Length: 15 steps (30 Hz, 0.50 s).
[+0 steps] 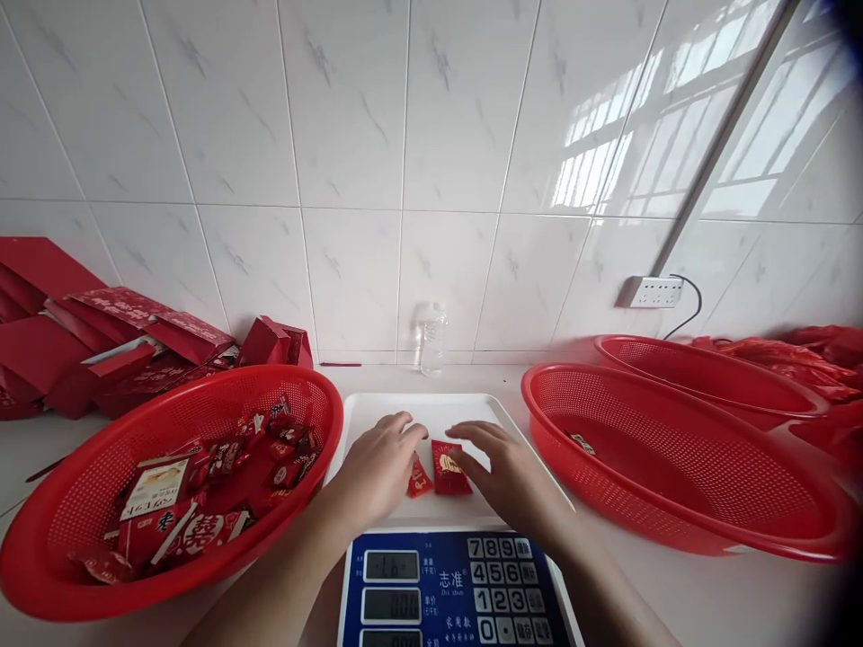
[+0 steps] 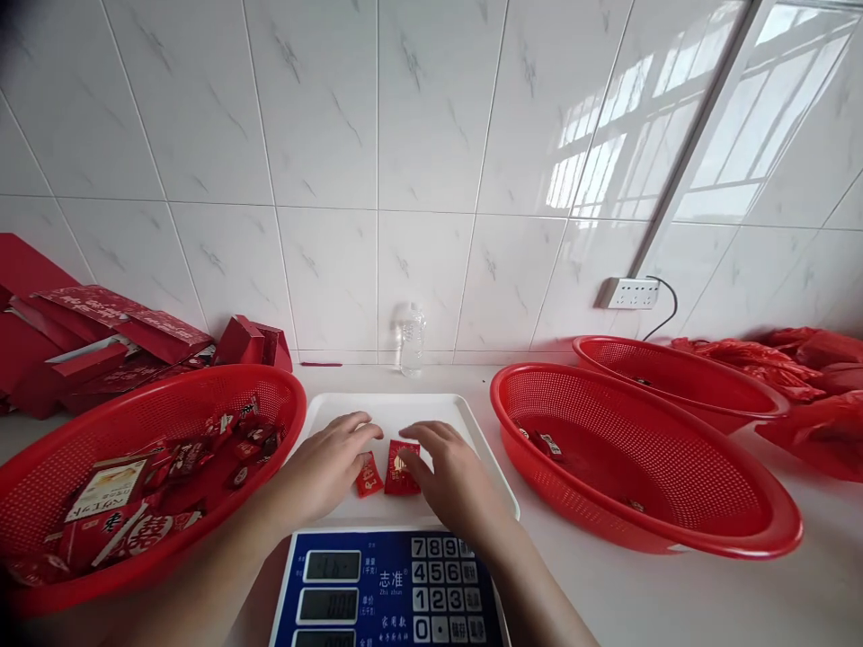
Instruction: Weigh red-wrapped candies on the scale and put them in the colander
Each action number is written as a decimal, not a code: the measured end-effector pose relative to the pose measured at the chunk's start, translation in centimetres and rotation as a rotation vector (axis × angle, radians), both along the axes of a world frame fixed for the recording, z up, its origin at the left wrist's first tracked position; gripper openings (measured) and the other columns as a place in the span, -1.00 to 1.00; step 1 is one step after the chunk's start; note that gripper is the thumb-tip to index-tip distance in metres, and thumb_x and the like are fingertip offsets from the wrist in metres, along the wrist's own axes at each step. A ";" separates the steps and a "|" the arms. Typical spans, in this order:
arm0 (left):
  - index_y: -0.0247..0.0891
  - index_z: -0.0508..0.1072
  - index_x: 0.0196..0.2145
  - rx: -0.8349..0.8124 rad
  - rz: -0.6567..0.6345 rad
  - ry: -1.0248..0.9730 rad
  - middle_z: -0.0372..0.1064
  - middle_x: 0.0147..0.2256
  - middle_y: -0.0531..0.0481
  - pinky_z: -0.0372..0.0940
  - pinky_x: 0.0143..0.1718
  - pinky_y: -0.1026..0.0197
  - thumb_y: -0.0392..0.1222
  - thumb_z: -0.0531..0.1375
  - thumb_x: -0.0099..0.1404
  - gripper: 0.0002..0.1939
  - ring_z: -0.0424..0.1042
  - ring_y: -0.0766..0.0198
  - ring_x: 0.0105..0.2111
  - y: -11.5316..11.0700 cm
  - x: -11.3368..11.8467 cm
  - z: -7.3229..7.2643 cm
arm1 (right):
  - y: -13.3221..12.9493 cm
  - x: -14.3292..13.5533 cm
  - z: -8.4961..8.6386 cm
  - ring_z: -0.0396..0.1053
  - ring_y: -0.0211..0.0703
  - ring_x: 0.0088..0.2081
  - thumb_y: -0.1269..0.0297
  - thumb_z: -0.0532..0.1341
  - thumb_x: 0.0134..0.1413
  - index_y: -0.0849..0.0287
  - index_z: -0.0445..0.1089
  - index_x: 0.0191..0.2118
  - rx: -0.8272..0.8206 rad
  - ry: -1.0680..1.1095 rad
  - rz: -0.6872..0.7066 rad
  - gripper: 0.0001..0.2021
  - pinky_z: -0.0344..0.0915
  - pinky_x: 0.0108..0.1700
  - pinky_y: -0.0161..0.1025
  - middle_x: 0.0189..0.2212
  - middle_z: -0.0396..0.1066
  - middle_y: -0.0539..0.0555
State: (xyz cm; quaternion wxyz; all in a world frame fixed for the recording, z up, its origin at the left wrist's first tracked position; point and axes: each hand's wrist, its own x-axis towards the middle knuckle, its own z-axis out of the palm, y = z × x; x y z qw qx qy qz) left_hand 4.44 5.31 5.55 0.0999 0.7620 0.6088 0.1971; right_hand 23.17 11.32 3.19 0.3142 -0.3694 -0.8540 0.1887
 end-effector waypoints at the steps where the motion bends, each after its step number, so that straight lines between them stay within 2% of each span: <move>1: -0.24 0.42 -0.07 -0.009 0.013 0.059 0.35 -0.03 -0.16 0.30 -0.03 -0.02 -0.43 -0.03 0.29 -0.65 0.32 0.00 0.04 -0.1 0.1 0.0 | -0.4 0.0 0.3 0.40 -0.10 -0.04 0.30 0.12 0.23 0.07 0.47 -0.12 -0.023 -0.036 0.051 -0.80 0.32 0.03 -0.10 -0.09 0.48 0.08; 3: -0.22 0.45 -0.20 -0.057 0.017 0.103 0.37 -0.18 -0.10 0.32 -0.13 0.01 -0.35 0.02 0.31 -0.77 0.38 0.02 -0.08 -0.3 0.3 0.3 | -1.2 -0.1 0.7 0.39 -0.11 -0.10 0.36 0.15 0.21 0.08 0.48 -0.22 -0.071 -0.112 0.115 -0.85 0.34 -0.05 -0.14 -0.19 0.49 0.04; 6: -0.22 0.44 -0.30 -0.100 0.004 0.094 0.36 -0.25 -0.04 0.33 -0.22 0.07 -0.27 0.08 0.31 -0.87 0.43 0.09 -0.22 -0.6 0.7 0.5 | -1.4 -0.2 0.6 0.38 -0.11 -0.11 0.51 0.18 0.11 0.12 0.47 -0.29 -0.092 -0.175 0.119 -0.83 0.34 -0.07 -0.17 -0.20 0.48 0.04; 9: -0.21 0.45 -0.27 -0.055 -0.053 0.068 0.40 -0.21 -0.05 0.33 -0.16 0.10 -0.41 0.00 0.29 -0.74 0.43 0.13 -0.18 -0.3 1.2 0.0 | -0.9 -0.1 0.1 0.39 -0.12 -0.08 0.59 0.11 0.10 0.14 0.48 -0.29 -0.031 -0.163 0.133 -0.75 0.33 -0.01 -0.15 -0.15 0.50 0.06; 12: -0.21 0.45 -0.11 -0.031 -0.098 0.047 0.45 -0.10 -0.07 0.31 -0.05 0.10 -0.52 -0.05 0.25 -0.58 0.42 0.14 -0.08 0.3 1.7 -0.3 | -0.4 0.2 -0.3 0.41 -0.08 -0.05 0.59 0.04 0.16 0.17 0.49 -0.30 0.062 -0.166 0.151 -0.70 0.34 0.03 -0.09 -0.17 0.53 0.08; 15: -0.25 0.46 -0.11 -0.029 -0.091 0.122 0.46 -0.07 -0.14 0.30 -0.02 0.05 -0.51 -0.04 0.25 -0.60 0.42 0.08 -0.05 0.2 1.8 0.2 | -0.2 0.5 -0.7 0.41 0.01 0.04 0.54 0.00 0.20 0.17 0.50 -0.26 0.137 -0.180 0.138 -0.68 0.37 0.05 0.00 -0.14 0.54 0.11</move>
